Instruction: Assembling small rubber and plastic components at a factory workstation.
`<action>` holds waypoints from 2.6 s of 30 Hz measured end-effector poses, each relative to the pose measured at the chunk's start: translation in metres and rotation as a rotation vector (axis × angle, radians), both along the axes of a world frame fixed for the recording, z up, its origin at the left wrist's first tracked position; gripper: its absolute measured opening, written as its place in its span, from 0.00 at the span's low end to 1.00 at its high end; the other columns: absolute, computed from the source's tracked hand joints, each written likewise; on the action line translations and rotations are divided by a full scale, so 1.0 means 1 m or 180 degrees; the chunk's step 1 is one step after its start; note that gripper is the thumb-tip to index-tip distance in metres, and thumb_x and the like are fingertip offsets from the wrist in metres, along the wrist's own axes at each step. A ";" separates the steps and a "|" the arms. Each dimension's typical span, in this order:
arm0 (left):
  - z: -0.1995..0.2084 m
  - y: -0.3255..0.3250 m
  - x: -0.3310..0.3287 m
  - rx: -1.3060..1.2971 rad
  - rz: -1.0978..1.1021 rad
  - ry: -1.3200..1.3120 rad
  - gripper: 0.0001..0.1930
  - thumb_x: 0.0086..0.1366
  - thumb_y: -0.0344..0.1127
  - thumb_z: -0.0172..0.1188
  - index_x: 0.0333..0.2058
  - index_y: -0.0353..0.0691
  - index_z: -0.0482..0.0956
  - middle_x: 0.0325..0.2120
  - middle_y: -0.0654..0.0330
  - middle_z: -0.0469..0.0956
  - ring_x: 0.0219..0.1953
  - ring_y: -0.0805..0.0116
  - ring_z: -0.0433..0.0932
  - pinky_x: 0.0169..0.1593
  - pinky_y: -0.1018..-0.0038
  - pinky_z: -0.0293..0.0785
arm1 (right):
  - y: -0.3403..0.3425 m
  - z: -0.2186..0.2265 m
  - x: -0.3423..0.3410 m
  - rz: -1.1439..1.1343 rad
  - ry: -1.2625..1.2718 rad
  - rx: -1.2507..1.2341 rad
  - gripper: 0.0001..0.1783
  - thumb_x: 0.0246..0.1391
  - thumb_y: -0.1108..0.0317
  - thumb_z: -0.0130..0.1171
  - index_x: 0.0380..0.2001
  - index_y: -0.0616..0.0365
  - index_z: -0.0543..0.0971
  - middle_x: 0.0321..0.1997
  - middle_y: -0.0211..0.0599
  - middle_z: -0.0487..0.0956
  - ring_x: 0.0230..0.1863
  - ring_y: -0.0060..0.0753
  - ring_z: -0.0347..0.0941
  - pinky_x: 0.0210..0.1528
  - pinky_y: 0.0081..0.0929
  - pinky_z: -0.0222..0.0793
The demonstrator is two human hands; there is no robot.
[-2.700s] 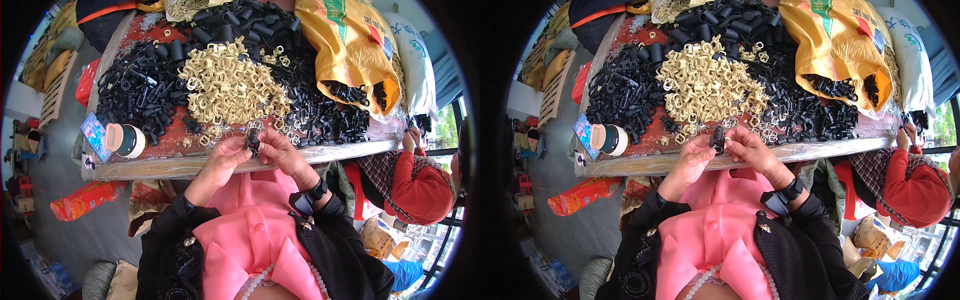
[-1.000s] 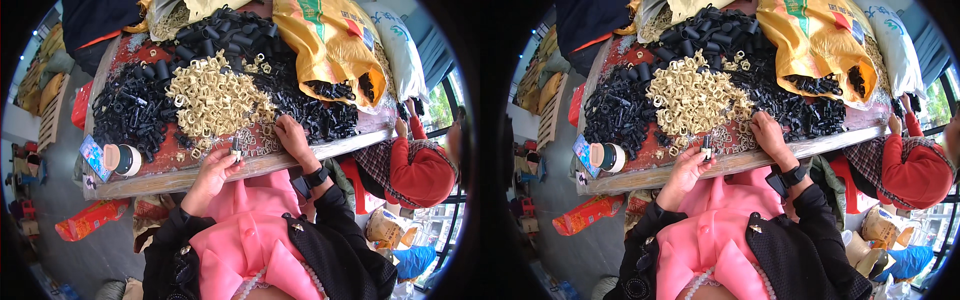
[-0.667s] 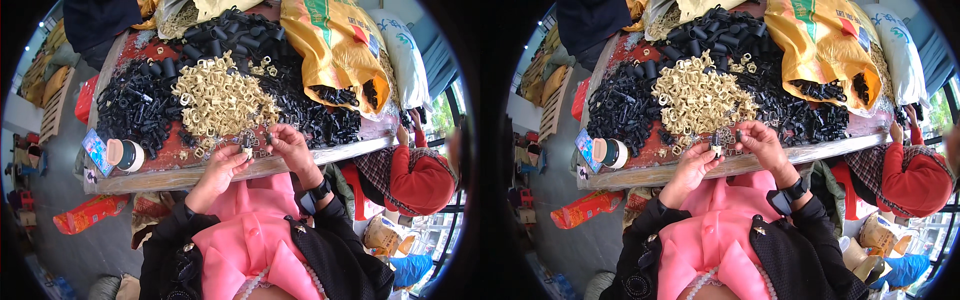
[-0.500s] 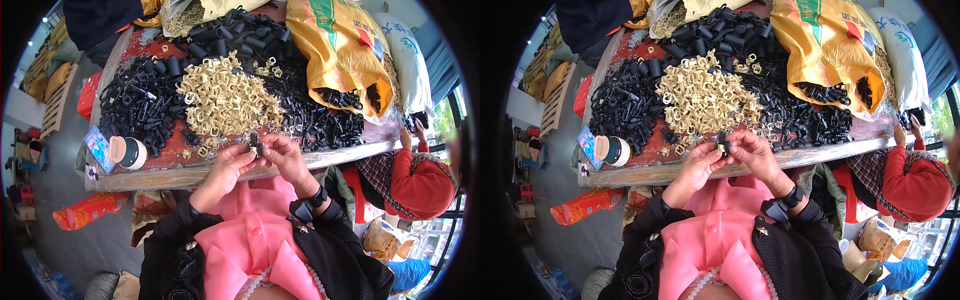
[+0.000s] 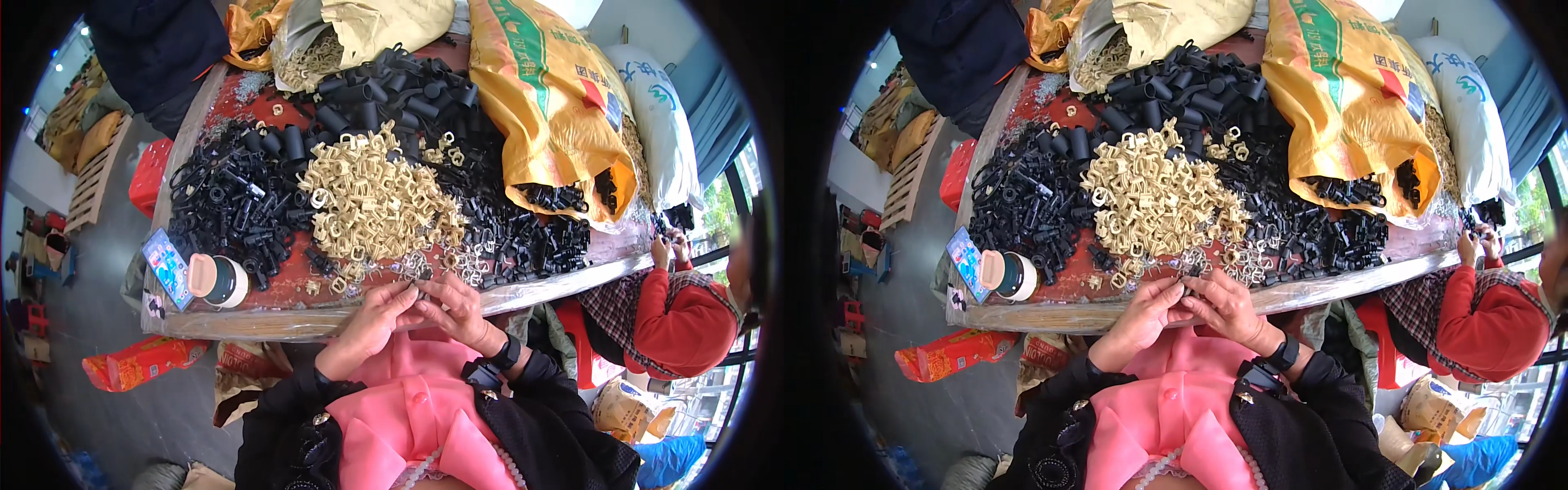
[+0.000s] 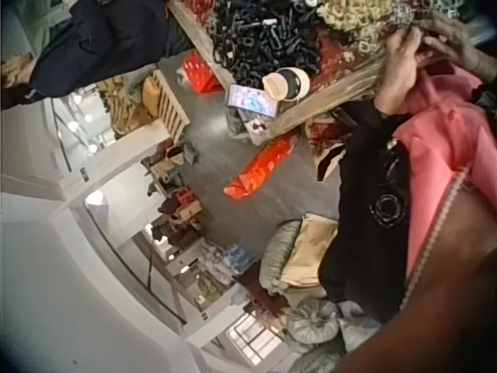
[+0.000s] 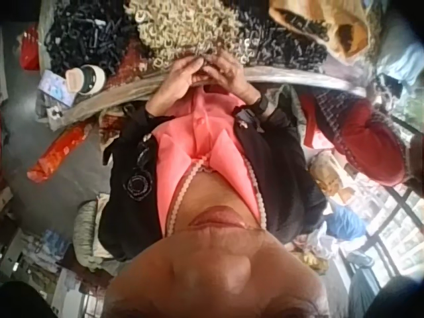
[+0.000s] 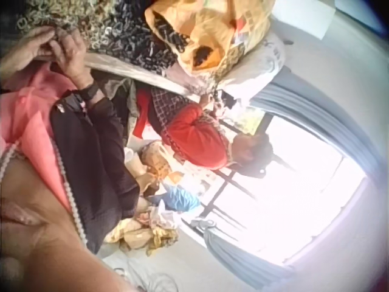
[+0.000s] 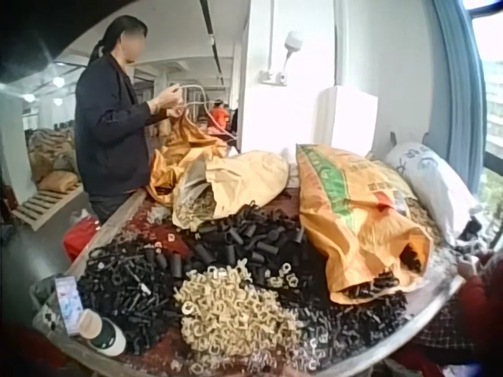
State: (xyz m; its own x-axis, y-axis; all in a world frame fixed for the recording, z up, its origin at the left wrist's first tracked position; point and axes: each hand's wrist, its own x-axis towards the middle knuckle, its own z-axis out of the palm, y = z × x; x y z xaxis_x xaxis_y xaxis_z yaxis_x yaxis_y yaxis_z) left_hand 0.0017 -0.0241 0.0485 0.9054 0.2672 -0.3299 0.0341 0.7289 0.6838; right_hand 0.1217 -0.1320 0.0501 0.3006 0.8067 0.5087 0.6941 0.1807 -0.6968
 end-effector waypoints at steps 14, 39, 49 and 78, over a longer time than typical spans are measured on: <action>-0.053 0.022 -0.002 0.0769 0.0268 -0.0319 0.15 0.62 0.40 0.49 0.40 0.34 0.69 0.29 0.58 0.74 0.28 0.72 0.74 0.32 0.80 0.73 | 0.163 -0.018 0.168 -0.1291 -0.0741 -0.1384 0.16 0.41 0.61 0.57 0.31 0.61 0.74 0.25 0.39 0.76 0.27 0.39 0.73 0.31 0.29 0.67; -0.045 0.033 -0.009 0.0055 0.0663 -0.0371 0.14 0.61 0.32 0.50 0.44 0.34 0.68 0.33 0.55 0.75 0.31 0.71 0.75 0.35 0.80 0.74 | 0.034 0.032 0.104 0.0885 0.3847 -0.0429 0.16 0.53 0.66 0.44 0.42 0.63 0.72 0.33 0.30 0.74 0.30 0.18 0.69 0.33 0.16 0.65; 0.001 0.027 0.004 0.0356 0.0324 -0.0103 0.13 0.59 0.31 0.53 0.42 0.33 0.70 0.26 0.62 0.73 0.23 0.78 0.72 0.26 0.85 0.69 | 0.014 0.032 0.054 0.0633 0.1875 -0.0893 0.14 0.53 0.66 0.43 0.36 0.65 0.73 0.35 0.33 0.74 0.36 0.23 0.70 0.41 0.20 0.64; 0.014 0.036 -0.008 0.0926 -0.0010 0.0452 0.20 0.56 0.32 0.58 0.47 0.34 0.67 0.27 0.64 0.73 0.23 0.80 0.71 0.27 0.85 0.70 | 0.018 0.016 0.026 0.1189 0.1594 -0.0891 0.24 0.51 0.59 0.48 0.48 0.63 0.65 0.44 0.42 0.69 0.46 0.32 0.64 0.50 0.28 0.56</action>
State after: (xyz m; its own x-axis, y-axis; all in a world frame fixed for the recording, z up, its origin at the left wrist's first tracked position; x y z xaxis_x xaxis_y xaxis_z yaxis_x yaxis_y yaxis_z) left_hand -0.0061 0.0117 0.0621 0.8568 0.3661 -0.3631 0.1460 0.5033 0.8517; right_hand 0.1475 -0.1144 0.0659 0.1212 0.9830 0.1381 0.2019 0.1118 -0.9730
